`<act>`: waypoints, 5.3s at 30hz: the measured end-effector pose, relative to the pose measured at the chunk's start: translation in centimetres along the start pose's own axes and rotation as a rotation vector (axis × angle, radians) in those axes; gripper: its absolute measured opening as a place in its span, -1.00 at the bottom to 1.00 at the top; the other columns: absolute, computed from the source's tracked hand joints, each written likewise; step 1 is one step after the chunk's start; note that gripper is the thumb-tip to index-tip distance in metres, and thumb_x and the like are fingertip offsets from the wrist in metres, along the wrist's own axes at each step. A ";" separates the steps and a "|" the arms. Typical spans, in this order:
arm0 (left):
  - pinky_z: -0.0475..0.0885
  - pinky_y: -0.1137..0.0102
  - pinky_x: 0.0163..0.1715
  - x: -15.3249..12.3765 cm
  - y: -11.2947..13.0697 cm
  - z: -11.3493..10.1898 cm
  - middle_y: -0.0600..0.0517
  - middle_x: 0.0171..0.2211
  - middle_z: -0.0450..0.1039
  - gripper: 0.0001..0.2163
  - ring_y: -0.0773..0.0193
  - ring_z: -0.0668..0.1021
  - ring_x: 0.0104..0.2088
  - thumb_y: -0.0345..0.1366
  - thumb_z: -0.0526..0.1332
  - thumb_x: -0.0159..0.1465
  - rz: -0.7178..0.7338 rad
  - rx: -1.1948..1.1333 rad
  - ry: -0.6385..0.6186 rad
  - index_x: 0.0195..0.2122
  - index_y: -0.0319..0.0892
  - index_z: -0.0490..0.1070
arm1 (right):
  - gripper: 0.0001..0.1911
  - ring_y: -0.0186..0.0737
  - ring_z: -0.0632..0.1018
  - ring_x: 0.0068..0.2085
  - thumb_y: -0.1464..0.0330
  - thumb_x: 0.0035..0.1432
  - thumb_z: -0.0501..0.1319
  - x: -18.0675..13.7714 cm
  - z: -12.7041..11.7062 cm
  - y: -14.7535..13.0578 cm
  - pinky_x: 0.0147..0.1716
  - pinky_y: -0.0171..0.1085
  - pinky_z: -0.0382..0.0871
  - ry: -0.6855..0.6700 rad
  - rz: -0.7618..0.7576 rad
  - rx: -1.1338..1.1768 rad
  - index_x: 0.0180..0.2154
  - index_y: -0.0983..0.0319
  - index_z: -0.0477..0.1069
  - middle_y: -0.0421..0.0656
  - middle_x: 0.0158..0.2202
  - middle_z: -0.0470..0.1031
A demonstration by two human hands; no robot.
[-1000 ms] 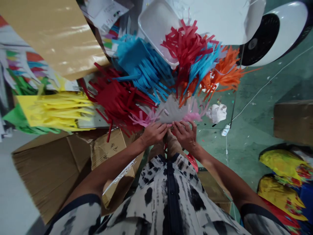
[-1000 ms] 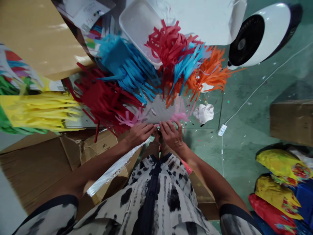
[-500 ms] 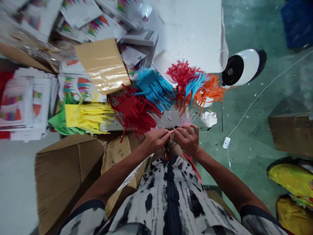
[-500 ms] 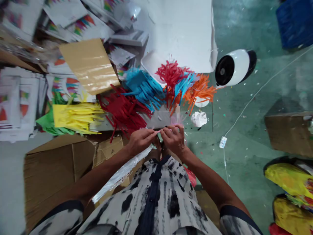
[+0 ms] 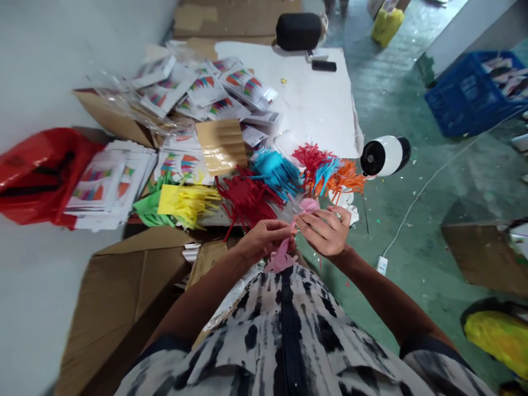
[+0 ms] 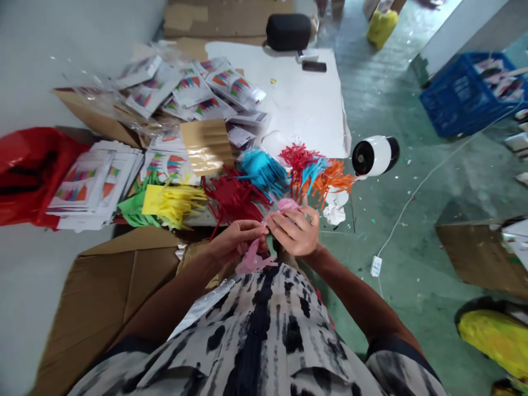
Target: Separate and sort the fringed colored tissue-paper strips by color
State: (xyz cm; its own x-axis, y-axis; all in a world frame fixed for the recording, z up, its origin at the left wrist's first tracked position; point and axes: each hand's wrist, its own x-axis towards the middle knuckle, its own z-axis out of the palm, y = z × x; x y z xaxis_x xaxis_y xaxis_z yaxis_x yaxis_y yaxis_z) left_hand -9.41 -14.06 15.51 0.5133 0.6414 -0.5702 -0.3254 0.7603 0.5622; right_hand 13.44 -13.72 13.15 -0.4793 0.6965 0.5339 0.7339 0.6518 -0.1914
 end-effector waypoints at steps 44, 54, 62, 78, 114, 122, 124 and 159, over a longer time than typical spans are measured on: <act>0.51 0.41 -0.17 8.1 4.7 1.1 -0.01 -0.29 0.61 -0.72 0.28 0.61 -0.26 -0.12 0.56 0.08 0.716 0.253 0.342 -0.41 -0.21 0.61 | -0.83 -0.19 0.54 -0.22 0.29 0.36 0.29 10.6 2.8 3.9 -0.14 -0.19 0.40 0.027 0.447 0.739 -0.33 0.15 0.50 -0.19 -0.33 0.55; 0.47 0.53 -0.31 11.9 5.7 0.5 0.07 -0.35 0.62 -0.65 0.39 0.60 -0.35 -0.24 0.61 -0.03 0.616 -0.038 0.690 -0.24 -0.17 0.62 | -0.73 -0.10 0.59 -0.04 0.30 0.43 0.14 18.8 14.9 19.4 -0.04 -0.22 0.37 -0.537 0.479 0.078 -0.03 0.16 0.60 -0.06 -0.04 0.64; 0.52 0.49 -0.37 12.1 5.6 0.3 -0.02 -0.39 0.66 -0.68 0.33 0.62 -0.39 -0.15 0.55 0.09 0.513 -0.182 0.744 -0.18 -0.19 0.69 | -0.66 0.07 0.56 0.00 0.30 0.41 0.09 21.1 22.8 23.1 -0.02 -0.10 0.31 -0.722 0.454 -0.116 0.02 0.28 0.57 0.14 -0.01 0.60; 0.48 0.52 -0.40 13.2 5.6 0.4 0.03 -0.38 0.62 -0.70 0.39 0.57 -0.42 -0.11 0.54 0.11 0.626 -0.143 0.839 -0.19 -0.14 0.72 | -0.62 0.05 0.57 -0.04 0.32 0.42 0.01 20.3 23.7 23.6 0.01 -0.06 0.27 -0.798 0.349 -0.147 -0.04 0.27 0.59 0.10 -0.04 0.62; 0.46 0.31 -0.06 9.0 6.2 2.1 -0.02 -0.26 0.63 -0.84 0.18 0.61 -0.20 -0.16 0.31 0.39 0.920 0.623 0.993 -0.26 -0.10 0.61 | -0.78 -0.17 0.64 -0.21 0.13 0.31 0.36 18.0 5.8 10.8 -0.17 -0.22 0.54 -0.540 0.249 1.046 -0.15 0.12 0.55 -0.15 -0.23 0.63; 0.47 0.29 -0.07 8.2 6.2 2.0 -0.04 -0.25 0.63 -0.86 0.18 0.62 -0.20 -0.20 0.29 0.41 0.953 0.690 0.984 -0.23 -0.11 0.60 | -0.88 -0.20 0.63 -0.20 0.23 0.38 0.29 18.5 4.7 10.1 -0.14 -0.22 0.51 -0.522 0.157 0.976 -0.14 0.11 0.52 -0.17 -0.22 0.62; 0.47 0.30 -0.08 8.1 6.2 2.1 -0.03 -0.26 0.63 -0.86 0.19 0.62 -0.20 -0.20 0.29 0.40 0.966 0.683 0.973 -0.23 -0.11 0.60 | -0.87 -0.20 0.62 -0.21 0.21 0.38 0.29 18.4 4.6 9.9 -0.15 -0.22 0.52 -0.522 0.168 0.986 -0.14 0.11 0.51 -0.16 -0.22 0.61; 0.55 0.44 -0.14 8.1 5.8 1.1 0.01 -0.22 0.63 -0.82 0.31 0.66 -0.22 -0.25 0.39 0.34 0.976 0.584 0.795 -0.07 -0.15 0.54 | -0.78 -0.29 0.49 -0.21 0.28 0.38 0.26 16.0 4.9 10.0 -0.18 -0.29 0.42 -0.522 0.324 1.185 -0.24 0.12 0.21 -0.21 -0.23 0.41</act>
State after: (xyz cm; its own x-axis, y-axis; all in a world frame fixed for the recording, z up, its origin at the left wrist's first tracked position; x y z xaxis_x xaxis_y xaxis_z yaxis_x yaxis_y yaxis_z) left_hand -6.24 -4.57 14.76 -0.3769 0.9183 0.1210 0.1897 -0.0513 0.9805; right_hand 10.76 5.40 15.79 -0.6861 0.7275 0.0038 0.1176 0.1161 -0.9862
